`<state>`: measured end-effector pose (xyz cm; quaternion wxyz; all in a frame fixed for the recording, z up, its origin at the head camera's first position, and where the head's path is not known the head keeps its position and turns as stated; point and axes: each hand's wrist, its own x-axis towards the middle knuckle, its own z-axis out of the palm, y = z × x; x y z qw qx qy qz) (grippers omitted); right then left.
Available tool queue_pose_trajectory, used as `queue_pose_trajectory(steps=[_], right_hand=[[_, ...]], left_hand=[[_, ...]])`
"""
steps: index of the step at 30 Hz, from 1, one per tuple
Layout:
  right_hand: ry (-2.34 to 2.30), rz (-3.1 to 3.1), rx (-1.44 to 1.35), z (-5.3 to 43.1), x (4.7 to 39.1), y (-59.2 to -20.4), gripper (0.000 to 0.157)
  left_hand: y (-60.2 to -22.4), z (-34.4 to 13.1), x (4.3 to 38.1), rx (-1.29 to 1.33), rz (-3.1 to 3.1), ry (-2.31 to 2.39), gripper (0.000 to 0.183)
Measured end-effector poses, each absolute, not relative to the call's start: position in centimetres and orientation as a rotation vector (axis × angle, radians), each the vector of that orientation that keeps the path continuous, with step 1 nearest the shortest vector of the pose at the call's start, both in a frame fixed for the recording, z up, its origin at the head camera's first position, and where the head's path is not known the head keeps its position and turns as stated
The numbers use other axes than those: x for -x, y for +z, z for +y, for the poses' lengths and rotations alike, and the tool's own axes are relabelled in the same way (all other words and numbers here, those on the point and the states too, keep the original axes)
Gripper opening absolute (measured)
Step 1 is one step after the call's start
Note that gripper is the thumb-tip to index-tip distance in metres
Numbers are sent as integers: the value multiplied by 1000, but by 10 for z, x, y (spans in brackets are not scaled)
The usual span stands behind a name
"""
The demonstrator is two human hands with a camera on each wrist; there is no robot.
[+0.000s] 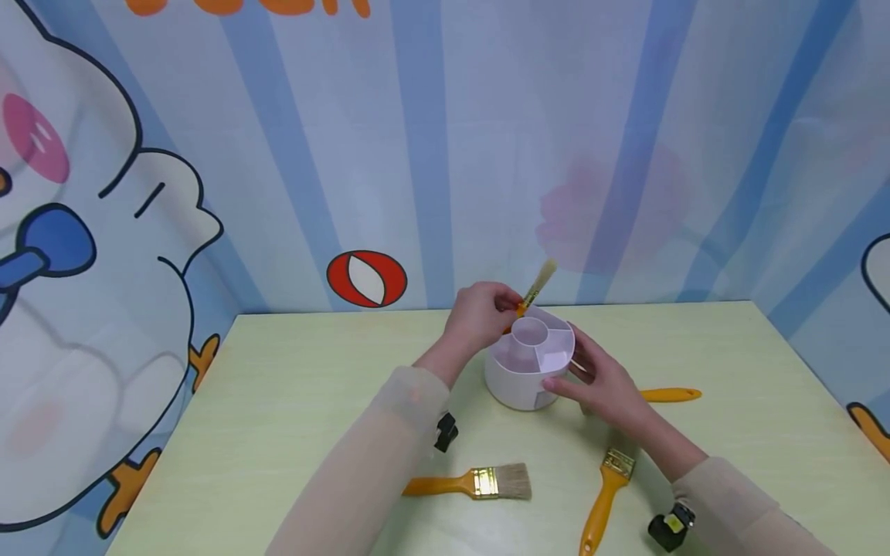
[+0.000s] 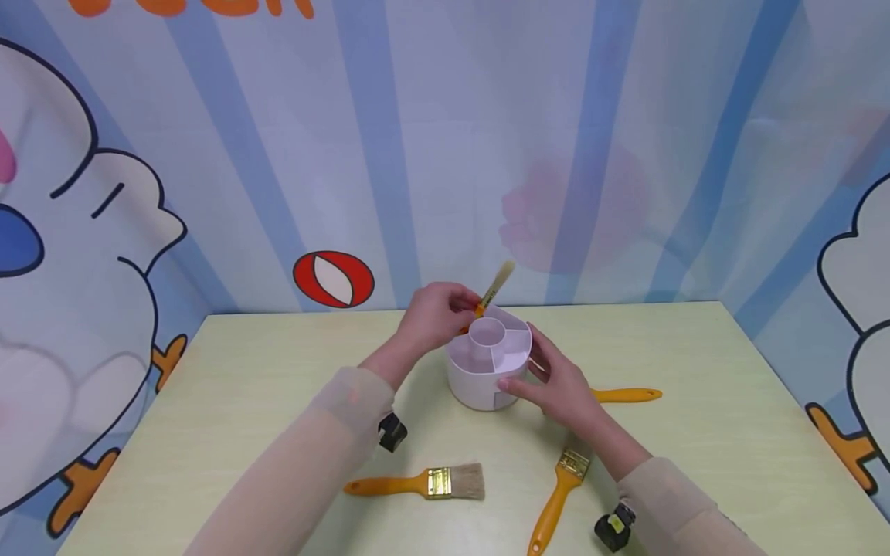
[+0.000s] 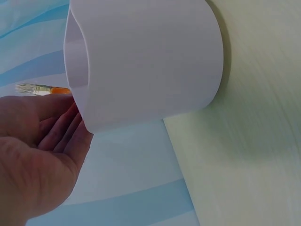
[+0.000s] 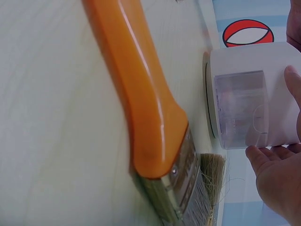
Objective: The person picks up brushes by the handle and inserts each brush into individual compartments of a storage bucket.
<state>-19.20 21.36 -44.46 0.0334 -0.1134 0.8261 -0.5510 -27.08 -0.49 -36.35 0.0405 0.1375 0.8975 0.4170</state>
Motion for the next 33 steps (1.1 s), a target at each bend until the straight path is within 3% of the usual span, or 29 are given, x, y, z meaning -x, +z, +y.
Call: queue_pose_trajectory(steps=[14,33], right_hand=[[-1691,2547,355,216,192,-442,96],[-1663,2565,342,219,194,-438,98]], left_hand=[[-355,-13,264,-425,2757,1258,24],[-350,-57,232,-573,2741,1053,50]])
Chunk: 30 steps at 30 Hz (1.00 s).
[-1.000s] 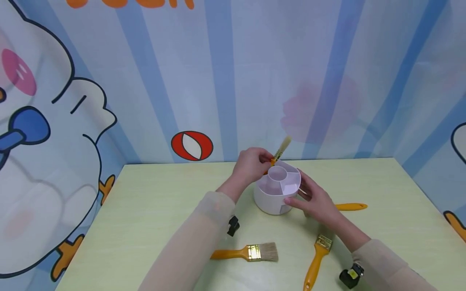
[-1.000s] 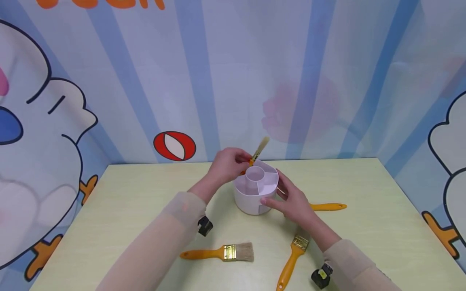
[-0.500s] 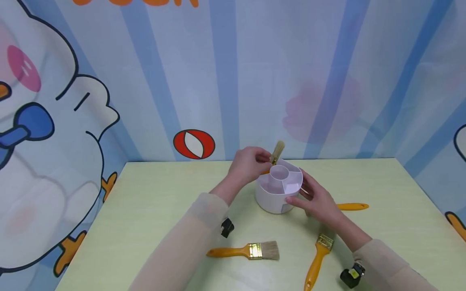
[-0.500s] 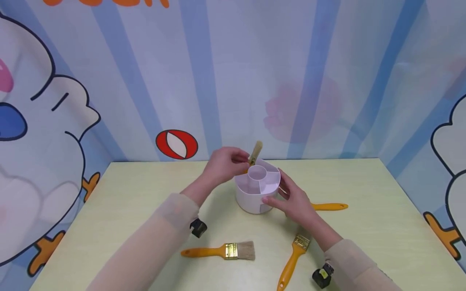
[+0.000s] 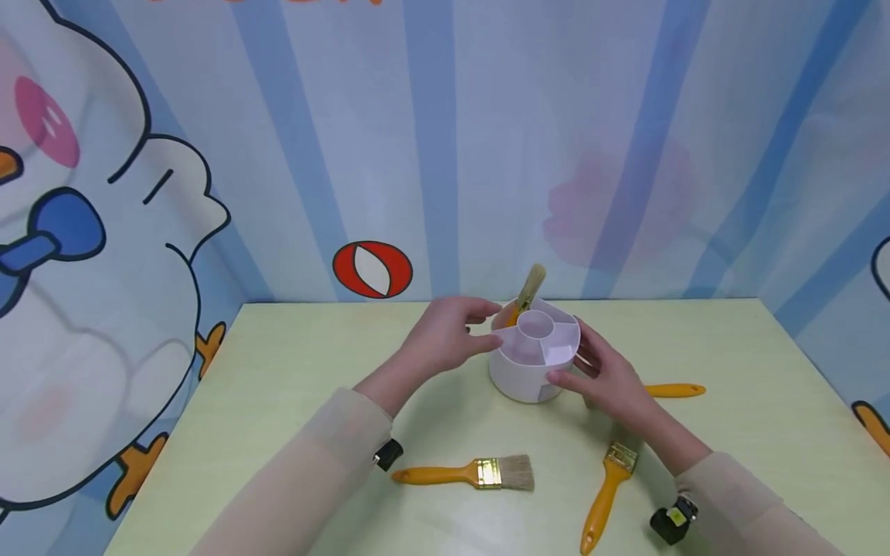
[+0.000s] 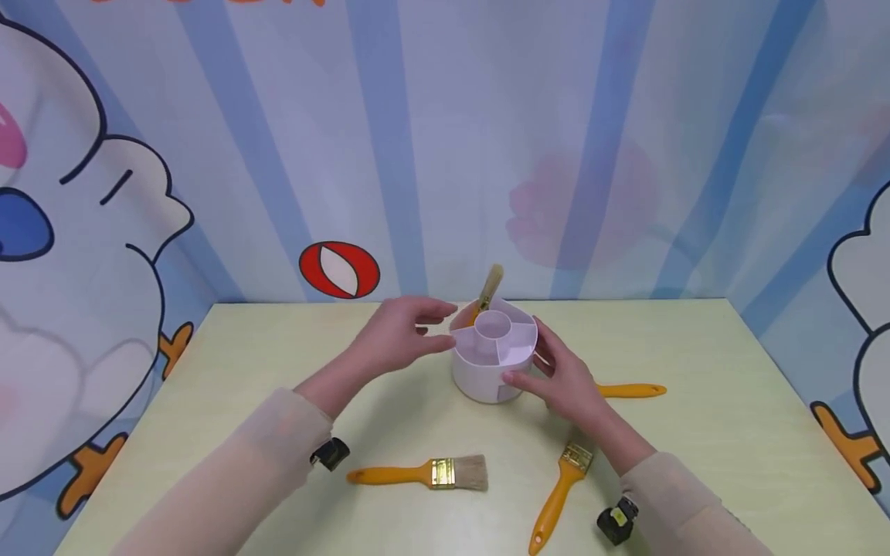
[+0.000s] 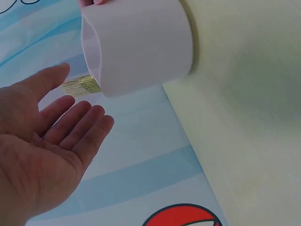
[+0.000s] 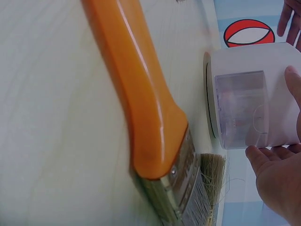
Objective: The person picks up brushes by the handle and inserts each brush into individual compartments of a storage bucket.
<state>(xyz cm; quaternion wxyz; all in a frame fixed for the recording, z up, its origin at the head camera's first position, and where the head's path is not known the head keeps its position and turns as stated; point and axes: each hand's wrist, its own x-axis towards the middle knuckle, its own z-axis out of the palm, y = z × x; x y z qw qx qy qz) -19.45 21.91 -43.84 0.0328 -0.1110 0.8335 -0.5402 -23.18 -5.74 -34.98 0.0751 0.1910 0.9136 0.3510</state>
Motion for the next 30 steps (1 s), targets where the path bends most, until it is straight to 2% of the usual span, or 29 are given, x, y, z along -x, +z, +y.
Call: queue_pose_trajectory(steps=[21,30], right_hand=[[-1662,2563,337,220,192,-438,98],[-1678,2552,350,220,191,-437,97]], left_hand=[[-377,-118,182,-698,2710,706,84],[-396,-130,164,-814,2689,533,91]])
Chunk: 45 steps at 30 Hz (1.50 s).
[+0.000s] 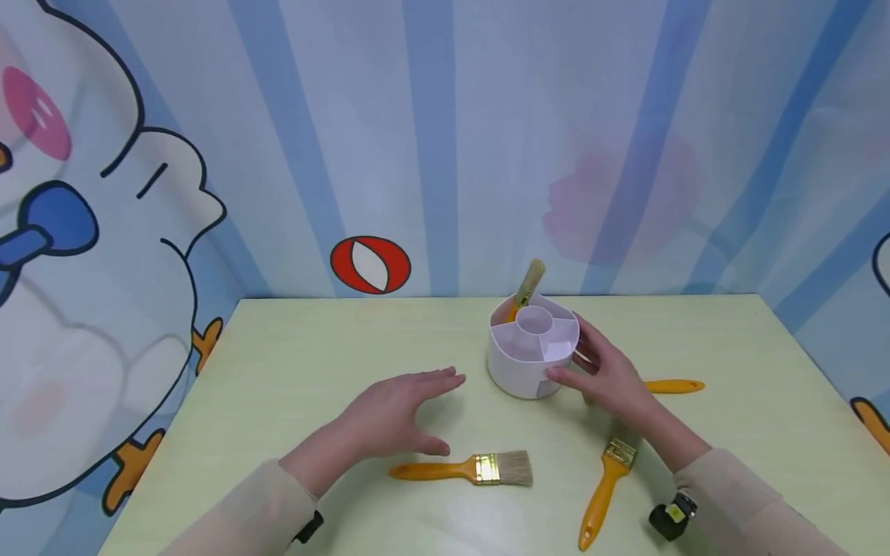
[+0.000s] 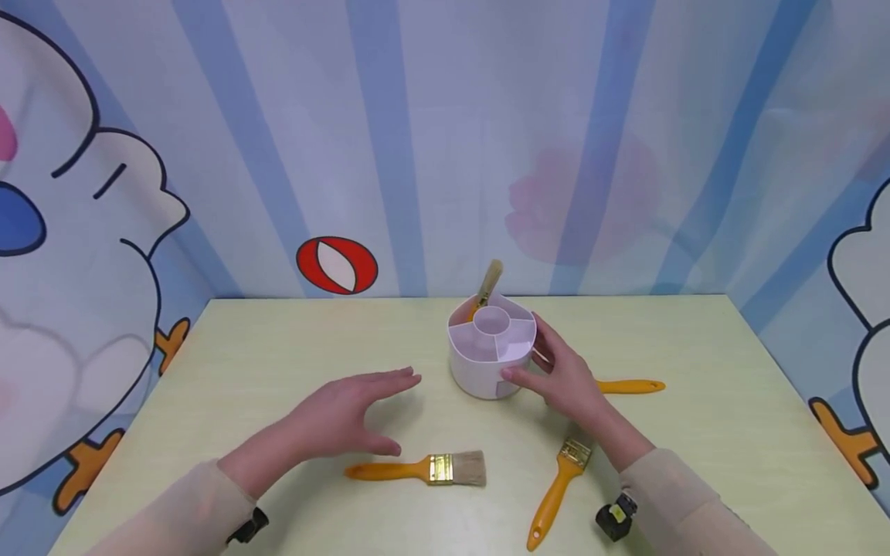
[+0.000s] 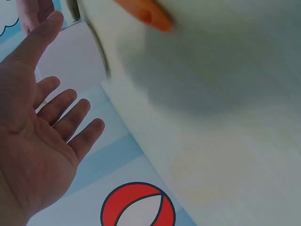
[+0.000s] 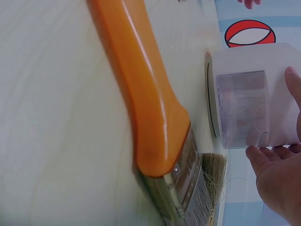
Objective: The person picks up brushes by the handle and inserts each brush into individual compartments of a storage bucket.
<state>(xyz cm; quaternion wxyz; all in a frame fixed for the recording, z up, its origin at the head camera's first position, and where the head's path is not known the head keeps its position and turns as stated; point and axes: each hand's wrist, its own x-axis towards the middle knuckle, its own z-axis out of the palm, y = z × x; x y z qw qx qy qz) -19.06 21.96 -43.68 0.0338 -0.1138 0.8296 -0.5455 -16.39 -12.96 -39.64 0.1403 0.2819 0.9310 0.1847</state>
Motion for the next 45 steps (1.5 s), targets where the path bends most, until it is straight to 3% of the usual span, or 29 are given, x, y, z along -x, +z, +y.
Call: queue_pose_trajectory(steps=[14,45], right_hand=[[-1659,2561,318,221,188,-438,98],[-1685,2542,340,221,187,-437,97]], left_hand=[[-429,-139,142,-1049,2722,416,85],[-447,-130,133,-1311,2620,385,42]])
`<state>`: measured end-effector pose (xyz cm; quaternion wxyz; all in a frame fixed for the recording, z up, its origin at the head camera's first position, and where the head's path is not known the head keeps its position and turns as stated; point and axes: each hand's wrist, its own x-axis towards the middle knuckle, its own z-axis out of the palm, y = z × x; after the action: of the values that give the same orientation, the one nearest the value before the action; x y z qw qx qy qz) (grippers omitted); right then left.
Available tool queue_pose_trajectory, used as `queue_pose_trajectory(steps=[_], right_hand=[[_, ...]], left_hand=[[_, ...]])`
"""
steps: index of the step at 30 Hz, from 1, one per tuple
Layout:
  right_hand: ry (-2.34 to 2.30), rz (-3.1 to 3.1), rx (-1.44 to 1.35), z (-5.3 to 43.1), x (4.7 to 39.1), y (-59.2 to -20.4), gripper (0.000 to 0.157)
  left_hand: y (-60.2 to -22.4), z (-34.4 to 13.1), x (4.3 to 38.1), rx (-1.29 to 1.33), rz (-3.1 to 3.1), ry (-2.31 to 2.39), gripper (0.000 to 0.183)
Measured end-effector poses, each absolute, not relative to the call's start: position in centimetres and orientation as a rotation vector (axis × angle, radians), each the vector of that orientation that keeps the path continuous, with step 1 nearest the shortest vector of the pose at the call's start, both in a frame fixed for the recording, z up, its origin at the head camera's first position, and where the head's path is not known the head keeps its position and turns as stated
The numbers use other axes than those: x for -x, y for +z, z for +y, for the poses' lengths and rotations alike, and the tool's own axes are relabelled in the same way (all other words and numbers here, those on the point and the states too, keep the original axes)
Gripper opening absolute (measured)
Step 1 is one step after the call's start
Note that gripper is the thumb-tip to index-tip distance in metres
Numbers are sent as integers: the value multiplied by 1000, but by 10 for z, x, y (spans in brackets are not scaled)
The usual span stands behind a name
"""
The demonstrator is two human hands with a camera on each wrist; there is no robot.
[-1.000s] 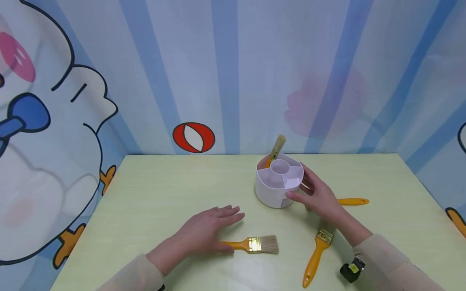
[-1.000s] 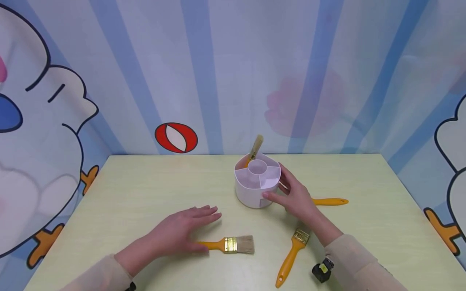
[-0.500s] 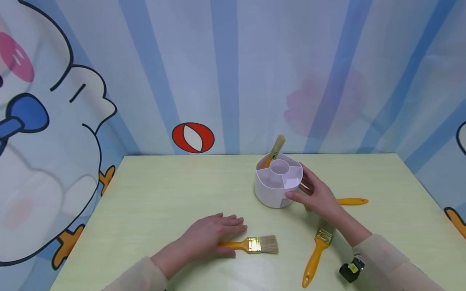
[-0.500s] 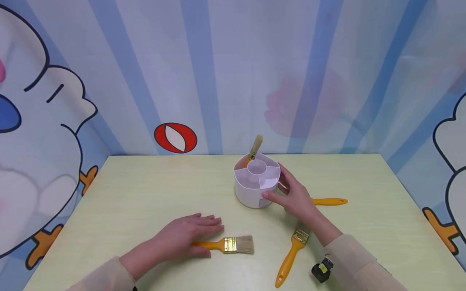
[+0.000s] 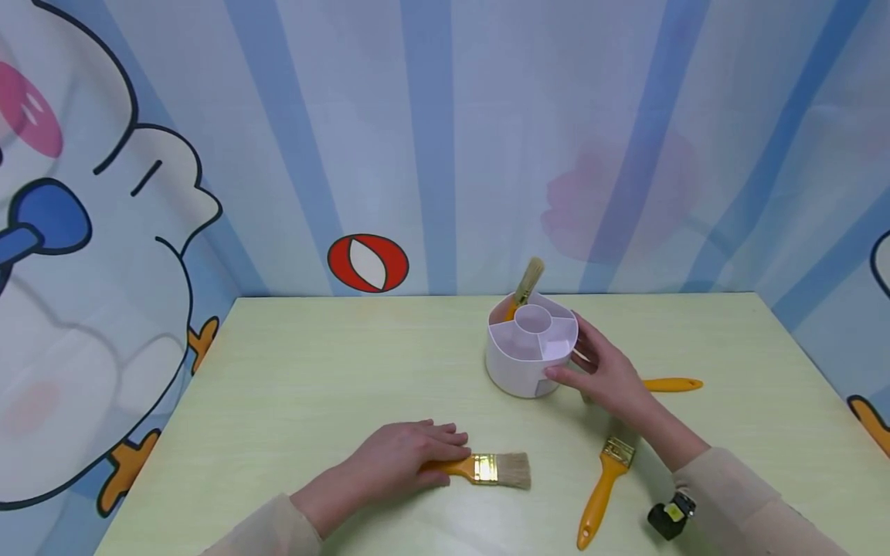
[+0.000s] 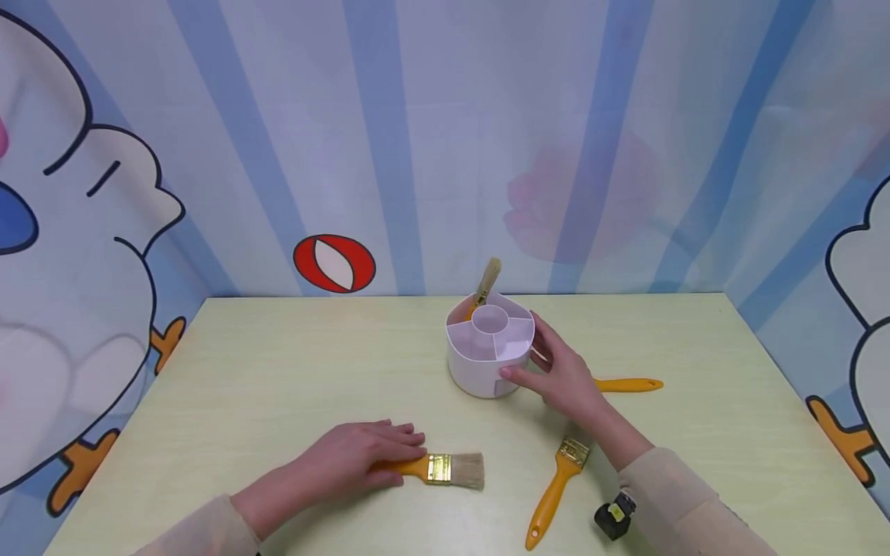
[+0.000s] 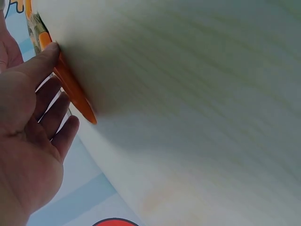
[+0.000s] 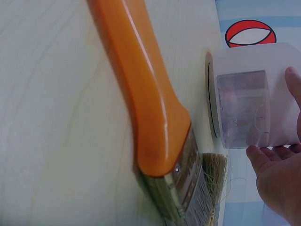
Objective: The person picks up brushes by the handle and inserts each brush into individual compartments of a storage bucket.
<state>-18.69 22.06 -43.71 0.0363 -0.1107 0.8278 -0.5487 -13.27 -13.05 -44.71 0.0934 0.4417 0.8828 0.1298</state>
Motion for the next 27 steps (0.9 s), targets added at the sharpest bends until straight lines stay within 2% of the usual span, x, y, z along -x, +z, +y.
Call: queue_pose_trajectory(steps=[12,27], right_hand=[[-1668,2549,327,220,187,-437,98],[-1662,2552,320,220,186,-436,98]], left_hand=[[-451,-127,131,-1302,2660,451,41],[-454,-119,128,-1458,2790,497,23]])
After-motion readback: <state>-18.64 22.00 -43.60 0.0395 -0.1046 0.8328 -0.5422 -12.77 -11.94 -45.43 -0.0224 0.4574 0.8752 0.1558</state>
